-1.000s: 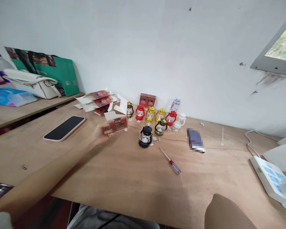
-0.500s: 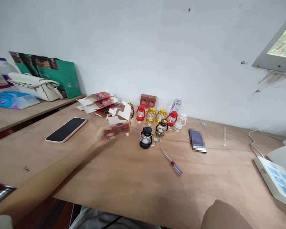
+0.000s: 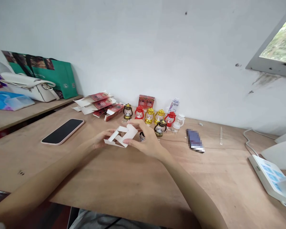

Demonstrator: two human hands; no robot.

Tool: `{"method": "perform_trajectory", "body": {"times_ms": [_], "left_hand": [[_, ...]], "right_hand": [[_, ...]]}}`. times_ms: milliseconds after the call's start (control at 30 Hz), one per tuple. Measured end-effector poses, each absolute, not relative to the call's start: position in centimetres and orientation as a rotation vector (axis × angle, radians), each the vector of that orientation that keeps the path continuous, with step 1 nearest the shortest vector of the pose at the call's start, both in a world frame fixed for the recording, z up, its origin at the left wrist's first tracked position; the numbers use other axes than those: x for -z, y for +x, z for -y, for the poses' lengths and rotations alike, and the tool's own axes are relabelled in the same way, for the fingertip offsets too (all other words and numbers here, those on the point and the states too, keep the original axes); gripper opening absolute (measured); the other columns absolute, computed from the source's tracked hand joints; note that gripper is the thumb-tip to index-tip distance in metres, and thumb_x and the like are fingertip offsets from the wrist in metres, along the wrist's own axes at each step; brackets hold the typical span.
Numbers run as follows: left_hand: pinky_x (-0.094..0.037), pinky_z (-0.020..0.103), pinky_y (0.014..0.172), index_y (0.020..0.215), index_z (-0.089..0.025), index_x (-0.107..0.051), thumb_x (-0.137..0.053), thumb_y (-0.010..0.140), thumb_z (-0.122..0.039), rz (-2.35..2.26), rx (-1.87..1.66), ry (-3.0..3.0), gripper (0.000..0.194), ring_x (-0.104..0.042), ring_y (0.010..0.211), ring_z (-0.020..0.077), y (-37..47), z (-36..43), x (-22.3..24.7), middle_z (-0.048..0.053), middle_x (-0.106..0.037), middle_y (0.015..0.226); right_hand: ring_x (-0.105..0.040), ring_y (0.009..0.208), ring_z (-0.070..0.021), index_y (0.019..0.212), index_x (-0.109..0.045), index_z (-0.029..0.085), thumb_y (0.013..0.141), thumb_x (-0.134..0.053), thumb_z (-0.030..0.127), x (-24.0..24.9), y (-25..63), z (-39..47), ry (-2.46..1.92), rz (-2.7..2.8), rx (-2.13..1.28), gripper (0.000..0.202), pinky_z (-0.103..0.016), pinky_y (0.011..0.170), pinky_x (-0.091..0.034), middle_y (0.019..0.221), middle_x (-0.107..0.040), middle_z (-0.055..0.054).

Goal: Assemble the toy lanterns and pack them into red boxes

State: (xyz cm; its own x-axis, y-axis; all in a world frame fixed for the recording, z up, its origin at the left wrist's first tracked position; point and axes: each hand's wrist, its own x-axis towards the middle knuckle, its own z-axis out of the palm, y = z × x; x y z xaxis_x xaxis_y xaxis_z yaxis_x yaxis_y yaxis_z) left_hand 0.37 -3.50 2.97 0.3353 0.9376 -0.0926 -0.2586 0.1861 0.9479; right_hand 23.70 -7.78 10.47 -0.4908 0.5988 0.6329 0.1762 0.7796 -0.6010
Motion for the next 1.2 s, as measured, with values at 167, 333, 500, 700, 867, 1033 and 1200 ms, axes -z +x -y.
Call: {"method": "perform_trajectory", "body": {"times_ms": [167,333,500,700,867,1033,1200], "left_hand": [[-0.035,0.020,0.047,0.087,-0.017,-0.067,-0.070,0.065,-0.038,-0.782,-1.101,1.023,0.031,-0.039,0.047,0.0072,1.6,4.1,-3.3,0.001,-0.055,0.063],[-0.042,0.034,0.084,0.114,-0.024,-0.060,-0.062,0.073,-0.053,-0.895,-1.383,1.490,0.050,-0.054,0.102,0.0240,1.6,4.9,-3.9,0.009,-0.060,0.115],[-0.025,0.049,0.105,0.130,-0.024,-0.045,-0.078,0.056,-0.051,-1.164,-1.448,2.057,0.085,-0.038,0.126,0.0351,1.9,6.0,-3.9,0.013,-0.047,0.134],[-0.033,0.046,0.104,0.131,-0.027,-0.042,-0.074,0.070,-0.036,-1.163,-1.581,2.210,0.069,-0.047,0.122,0.0313,2.5,7.1,-3.8,0.012,-0.051,0.132],[-0.037,0.046,0.105,0.128,-0.024,-0.045,-0.073,0.070,-0.031,-1.059,-1.584,2.324,0.065,-0.050,0.121,0.0301,2.0,7.1,-3.5,0.013,-0.054,0.130],[-0.044,0.046,0.098,0.126,-0.026,-0.044,-0.078,0.065,-0.030,-0.978,-1.650,2.290,0.070,-0.056,0.112,0.0288,1.9,6.3,-2.8,0.012,-0.056,0.122],[-0.051,0.042,0.088,0.116,-0.032,-0.049,-0.076,0.066,-0.024,-0.803,-1.603,2.572,0.058,-0.055,0.106,0.0244,1.5,5.7,-3.2,0.007,-0.048,0.116]], "right_hand": [[-0.063,0.083,-0.0135,0.086,-0.043,0.024,0.076,-0.071,0.034,-10.6,23.6,8.0,-0.699,1.819,-0.592,0.032,-0.030,0.076,-0.053,0.088,-0.061,0.001],[-0.061,0.076,-0.0119,0.077,-0.043,0.022,0.082,-0.062,0.031,-10.1,23.2,7.8,-0.751,1.696,-0.631,0.022,-0.025,0.065,-0.052,0.080,-0.060,0.001],[-0.062,0.089,-0.0147,0.080,-0.044,0.022,0.087,-0.055,0.030,-9.7,22.5,8.5,-0.700,1.806,-0.580,0.016,-0.029,0.072,-0.052,0.102,-0.065,-0.006],[-0.058,0.084,-0.0167,0.080,-0.044,0.023,0.090,-0.050,0.026,-9.7,22.8,8.6,-0.465,2.102,-0.221,0.012,-0.033,0.074,-0.048,0.094,-0.067,-0.005],[-0.055,0.088,-0.0222,0.096,-0.052,0.021,0.089,-0.050,0.025,-10.5,24.0,7.6,-0.358,2.372,0.357,0.009,-0.037,0.074,-0.048,0.094,-0.066,-0.007],[-0.055,0.086,-0.0222,0.104,-0.052,0.019,0.090,-0.047,0.022,-11.5,25.2,7.3,-0.369,2.370,0.547,0.015,-0.037,0.074,-0.048,0.098,-0.063,-0.009],[-0.056,0.081,-0.0207,0.100,-0.052,0.018,0.091,-0.050,0.025,-10.9,24.9,6.9,-0.424,2.291,0.435,0.011,-0.033,0.071,-0.048,0.089,-0.063,-0.009]]}}
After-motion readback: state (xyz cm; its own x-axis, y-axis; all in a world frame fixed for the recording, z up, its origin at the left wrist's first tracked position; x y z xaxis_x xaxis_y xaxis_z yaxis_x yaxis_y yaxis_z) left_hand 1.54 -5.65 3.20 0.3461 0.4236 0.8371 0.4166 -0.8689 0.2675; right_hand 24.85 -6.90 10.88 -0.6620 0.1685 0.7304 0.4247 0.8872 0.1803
